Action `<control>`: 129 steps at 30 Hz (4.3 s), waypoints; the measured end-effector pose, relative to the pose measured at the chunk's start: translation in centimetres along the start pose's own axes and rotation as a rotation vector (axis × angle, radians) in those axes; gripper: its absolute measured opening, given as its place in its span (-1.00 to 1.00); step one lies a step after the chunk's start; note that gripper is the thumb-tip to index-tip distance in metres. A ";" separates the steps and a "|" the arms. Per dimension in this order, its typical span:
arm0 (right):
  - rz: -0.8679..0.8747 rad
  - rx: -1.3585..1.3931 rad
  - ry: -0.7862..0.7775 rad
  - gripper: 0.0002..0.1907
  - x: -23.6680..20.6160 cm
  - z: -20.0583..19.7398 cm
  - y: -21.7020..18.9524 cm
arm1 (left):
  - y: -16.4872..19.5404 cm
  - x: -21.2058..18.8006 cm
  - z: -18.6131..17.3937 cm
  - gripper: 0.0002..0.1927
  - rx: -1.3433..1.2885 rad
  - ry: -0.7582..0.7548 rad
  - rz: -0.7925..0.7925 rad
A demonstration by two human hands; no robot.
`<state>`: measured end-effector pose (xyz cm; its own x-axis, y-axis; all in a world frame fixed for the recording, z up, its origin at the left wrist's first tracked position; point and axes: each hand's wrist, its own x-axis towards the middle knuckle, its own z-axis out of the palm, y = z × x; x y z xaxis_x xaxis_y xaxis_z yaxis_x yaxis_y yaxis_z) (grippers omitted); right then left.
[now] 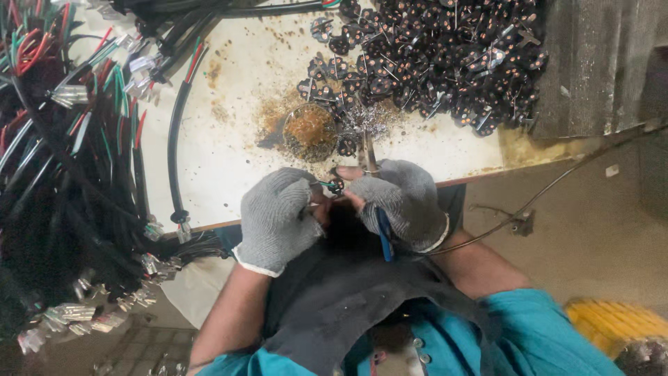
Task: The person solders wires to electrical plug connectors at a workbench. They hold a wire in one hand and a soldering iron in the other, solder the wire ends onto connector terminals, and place finished connectors onto a large pile on the table, repeating the process.
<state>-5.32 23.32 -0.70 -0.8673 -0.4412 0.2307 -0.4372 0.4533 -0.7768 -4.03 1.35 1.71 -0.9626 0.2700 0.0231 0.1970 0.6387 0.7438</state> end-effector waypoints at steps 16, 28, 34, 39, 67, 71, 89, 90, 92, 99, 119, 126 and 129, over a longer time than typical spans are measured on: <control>-0.118 -0.124 -0.071 -0.59 -0.8 -0.1 1.1 | -0.2 -0.8 1.7 -0.81 0.097 0.108 -0.049; -0.184 -0.068 -0.011 -0.58 -1.1 0.3 1.5 | 0.0 -0.4 1.7 -0.83 0.149 0.113 -0.014; -0.165 -0.095 0.022 -0.68 -0.4 0.3 0.8 | 0.4 -0.2 1.6 -0.85 0.173 0.094 -0.052; -0.087 0.043 -0.092 -0.69 -0.4 -1.6 0.3 | 0.7 -0.2 1.6 -0.84 0.169 0.129 -0.034; -0.227 -0.150 -0.366 -0.75 -4.3 0.9 3.8 | -0.3 -0.3 1.2 -0.78 0.125 0.055 -0.035; -0.193 -0.117 -0.484 -0.76 -5.3 1.9 4.8 | -0.2 -0.3 1.4 -0.83 0.130 0.088 -0.040; -0.270 -0.159 -0.217 -0.72 -4.3 0.7 4.1 | -0.2 -0.3 1.6 -0.84 0.146 0.107 -0.033; -0.260 -0.185 -0.246 -0.72 -4.5 0.7 4.2 | -0.2 -0.3 1.5 -0.84 0.140 0.091 -0.040; -0.262 -0.175 -0.323 -0.70 -4.7 0.9 4.4 | -0.3 -0.3 1.4 -0.83 0.128 0.059 -0.054; -0.280 -0.166 -0.450 -0.67 -4.8 1.1 4.7 | -0.4 -0.2 1.3 -0.84 0.110 0.084 -0.030; -0.309 -0.072 -0.021 -0.79 -3.0 -0.6 2.6 | 0.1 -0.4 1.5 -0.78 0.122 0.162 -0.013; -0.348 -0.053 -0.091 -0.79 -3.0 -0.7 2.7 | 0.1 -0.4 1.9 -0.81 0.152 0.187 -0.012; -0.385 -0.024 -0.070 -0.80 -3.3 -0.7 3.1 | 0.1 -0.4 1.9 -0.81 0.144 0.178 -0.018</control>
<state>-4.00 26.72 -3.47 -0.6205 -0.6338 0.4619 -0.7338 0.2615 -0.6270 -3.24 2.61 0.51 -0.9813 0.1344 0.1379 0.1919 0.7422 0.6422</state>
